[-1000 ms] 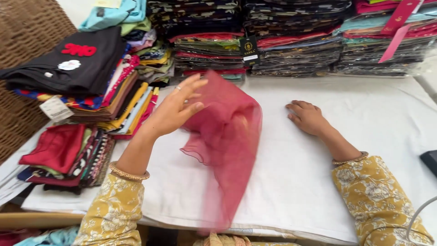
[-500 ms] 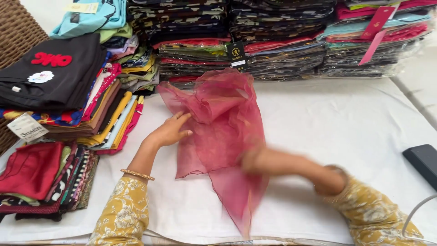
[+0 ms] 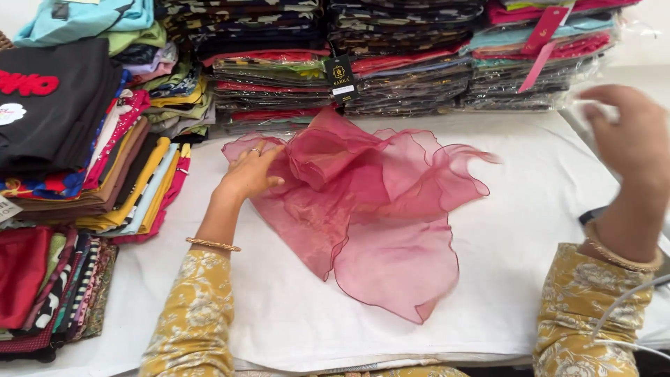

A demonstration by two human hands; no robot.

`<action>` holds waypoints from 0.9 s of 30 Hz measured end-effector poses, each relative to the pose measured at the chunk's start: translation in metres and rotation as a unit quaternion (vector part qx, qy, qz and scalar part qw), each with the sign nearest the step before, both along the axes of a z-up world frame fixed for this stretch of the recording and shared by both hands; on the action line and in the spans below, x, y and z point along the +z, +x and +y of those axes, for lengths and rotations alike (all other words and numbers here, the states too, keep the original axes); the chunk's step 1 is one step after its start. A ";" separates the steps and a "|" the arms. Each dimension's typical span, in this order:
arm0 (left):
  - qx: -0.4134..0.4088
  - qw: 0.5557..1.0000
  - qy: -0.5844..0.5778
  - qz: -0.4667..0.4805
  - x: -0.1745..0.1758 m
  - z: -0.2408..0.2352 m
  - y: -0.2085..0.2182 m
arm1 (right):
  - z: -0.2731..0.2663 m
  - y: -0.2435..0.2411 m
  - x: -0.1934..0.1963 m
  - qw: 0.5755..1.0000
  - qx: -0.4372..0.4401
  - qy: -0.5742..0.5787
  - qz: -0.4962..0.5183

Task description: The person folds a dark brown t-shirt, a light blue polka-dot t-shirt, and a pink sheer scarf on a white surface. Each item is smoothed out, folded into a compact shape, and placed on a stack to the left.

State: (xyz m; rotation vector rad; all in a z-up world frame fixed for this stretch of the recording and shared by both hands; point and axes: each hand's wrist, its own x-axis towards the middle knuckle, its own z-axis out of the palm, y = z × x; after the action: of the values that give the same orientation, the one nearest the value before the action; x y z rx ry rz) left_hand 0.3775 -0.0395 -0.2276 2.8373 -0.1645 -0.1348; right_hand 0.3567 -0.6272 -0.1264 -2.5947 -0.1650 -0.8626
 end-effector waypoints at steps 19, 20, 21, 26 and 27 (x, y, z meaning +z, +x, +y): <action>0.197 0.671 -0.643 -0.311 -0.028 0.134 0.023 | 0.109 0.086 -0.117 0.879 0.291 -0.209 0.315; 0.217 0.632 -0.662 -0.341 -0.020 0.146 0.017 | 0.102 0.089 -0.116 0.890 0.266 -0.188 0.319; 0.237 0.590 -0.678 -0.369 -0.013 0.158 0.009 | 0.094 0.091 -0.114 0.899 0.241 -0.167 0.325; 0.142 0.612 -0.625 -0.463 0.003 0.183 -0.001 | 0.109 0.079 -0.098 0.896 0.295 -0.136 0.302; 0.100 0.631 -0.588 -0.495 0.017 0.175 -0.012 | 0.115 0.076 -0.098 0.887 0.324 -0.144 0.297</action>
State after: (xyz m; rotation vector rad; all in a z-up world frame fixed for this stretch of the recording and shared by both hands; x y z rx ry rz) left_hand 0.3659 0.1351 -0.2105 1.2824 -0.0862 1.1531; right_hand 0.4323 -0.5121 -0.2246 -2.6392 -0.9651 0.2153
